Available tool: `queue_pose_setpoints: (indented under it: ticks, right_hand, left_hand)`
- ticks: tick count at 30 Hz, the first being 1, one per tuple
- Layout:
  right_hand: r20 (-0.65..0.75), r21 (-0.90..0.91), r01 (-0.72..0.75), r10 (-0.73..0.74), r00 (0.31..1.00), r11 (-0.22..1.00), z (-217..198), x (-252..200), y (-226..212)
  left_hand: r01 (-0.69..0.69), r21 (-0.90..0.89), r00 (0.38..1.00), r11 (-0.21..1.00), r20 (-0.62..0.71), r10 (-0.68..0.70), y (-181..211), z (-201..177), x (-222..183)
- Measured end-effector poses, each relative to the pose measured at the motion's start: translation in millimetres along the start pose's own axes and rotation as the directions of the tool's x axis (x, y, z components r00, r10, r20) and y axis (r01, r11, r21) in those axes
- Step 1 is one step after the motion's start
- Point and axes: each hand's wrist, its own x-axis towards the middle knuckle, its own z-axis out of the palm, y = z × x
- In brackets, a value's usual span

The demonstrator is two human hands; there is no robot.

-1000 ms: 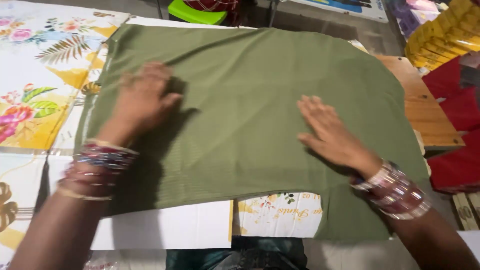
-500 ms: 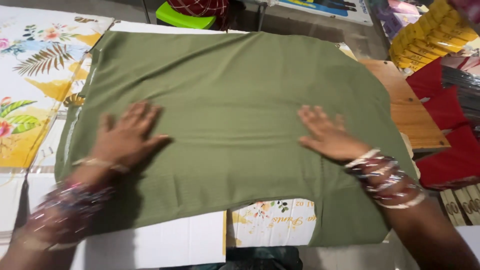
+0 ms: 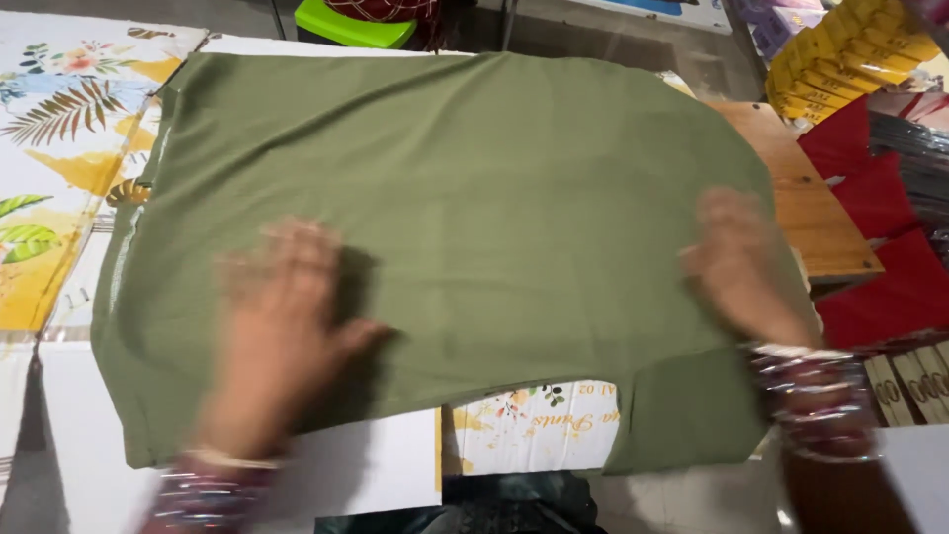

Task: The person spreads a green shirt flat on a table and smooths it with both hands. They fold the sleeves and sides inward, fold the garment into a compact rectangle, press it flat, then unfold it back open on the table.

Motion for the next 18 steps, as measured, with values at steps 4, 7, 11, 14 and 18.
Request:
queue_pose_setpoints:
  ticks: [4,7,11,14,18]
  right_hand:
    - [0.147,0.192,0.252,-0.282,0.948,0.948,-24,-3,-191]
    - [0.251,0.198,0.344,-0.387,0.887,0.918,-16,-9,-228]
    - [0.326,0.025,0.261,-0.255,0.91,0.965,-16,-23,-181]
    - [0.263,-0.055,0.096,-0.078,0.962,0.994,-13,-45,-107]
    - [0.176,-0.114,-0.236,0.254,0.951,0.965,0,-85,18]
  left_hand:
    - [-0.053,-0.215,0.994,0.975,0.083,0.073,105,28,-4]
    - [-0.105,-0.226,0.989,0.968,-0.126,0.078,117,42,-15]
    - [0.036,-0.246,0.998,0.969,-0.049,-0.05,59,52,-39]
    - [0.193,-0.208,0.976,0.959,-0.056,-0.209,-5,66,-70]
    - [0.42,-0.232,0.887,0.877,-0.099,-0.451,-83,77,-120]
